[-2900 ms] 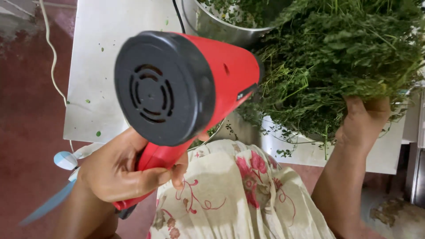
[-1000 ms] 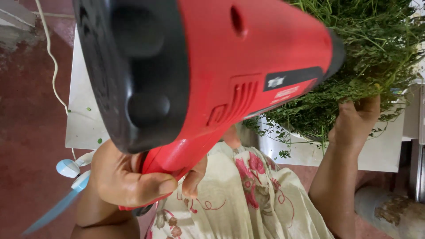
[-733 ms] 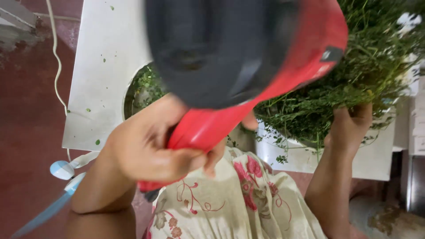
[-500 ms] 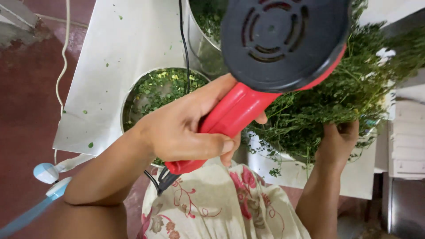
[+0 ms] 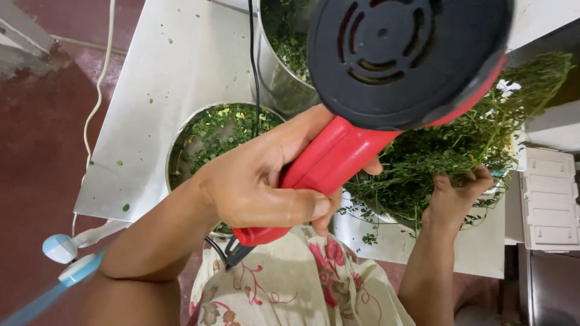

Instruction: Drying green leaves in a bowl using a heat gun and stirring them by hand

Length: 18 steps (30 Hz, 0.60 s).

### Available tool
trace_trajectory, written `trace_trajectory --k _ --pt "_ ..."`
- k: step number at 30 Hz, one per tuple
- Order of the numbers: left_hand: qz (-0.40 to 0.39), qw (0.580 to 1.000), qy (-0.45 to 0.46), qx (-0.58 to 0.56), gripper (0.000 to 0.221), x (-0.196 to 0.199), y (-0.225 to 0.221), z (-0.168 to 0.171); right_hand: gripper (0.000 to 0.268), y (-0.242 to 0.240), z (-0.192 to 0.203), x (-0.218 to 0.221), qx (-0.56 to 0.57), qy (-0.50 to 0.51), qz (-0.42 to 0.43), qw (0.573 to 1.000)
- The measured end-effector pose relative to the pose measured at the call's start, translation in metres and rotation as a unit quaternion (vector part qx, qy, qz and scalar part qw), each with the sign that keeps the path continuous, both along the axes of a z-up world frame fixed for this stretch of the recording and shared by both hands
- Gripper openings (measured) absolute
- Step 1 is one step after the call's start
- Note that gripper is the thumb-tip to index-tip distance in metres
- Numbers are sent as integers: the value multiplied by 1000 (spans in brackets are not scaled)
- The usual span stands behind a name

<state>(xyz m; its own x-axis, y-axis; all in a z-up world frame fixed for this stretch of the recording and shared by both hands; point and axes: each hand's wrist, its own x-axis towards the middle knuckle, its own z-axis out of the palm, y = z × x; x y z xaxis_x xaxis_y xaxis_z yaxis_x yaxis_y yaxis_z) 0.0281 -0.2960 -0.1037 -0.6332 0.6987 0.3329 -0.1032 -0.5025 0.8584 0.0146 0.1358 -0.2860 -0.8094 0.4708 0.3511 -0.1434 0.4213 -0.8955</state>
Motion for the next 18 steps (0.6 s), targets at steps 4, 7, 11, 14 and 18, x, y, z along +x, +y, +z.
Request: trace_trajectory --k 4,7,11,14,18 --pt "-23 1000 14 -2 74 -2 4 4 53 -18 13 3 -20 4 -18 1000" --pt "-47 998 -25 18 77 -1 7 7 54 -21 15 3 -1 2 -37 999" --pt "-57 998 -8 5 74 4 10 10 56 -30 23 3 -36 18 -22 999" --pt "-39 999 3 -17 71 8 8 16 54 -38 31 4 -34 24 -16 999" --pt "-3 998 40 -42 68 13 7 9 55 -34 26 0 -42 29 -17 999"
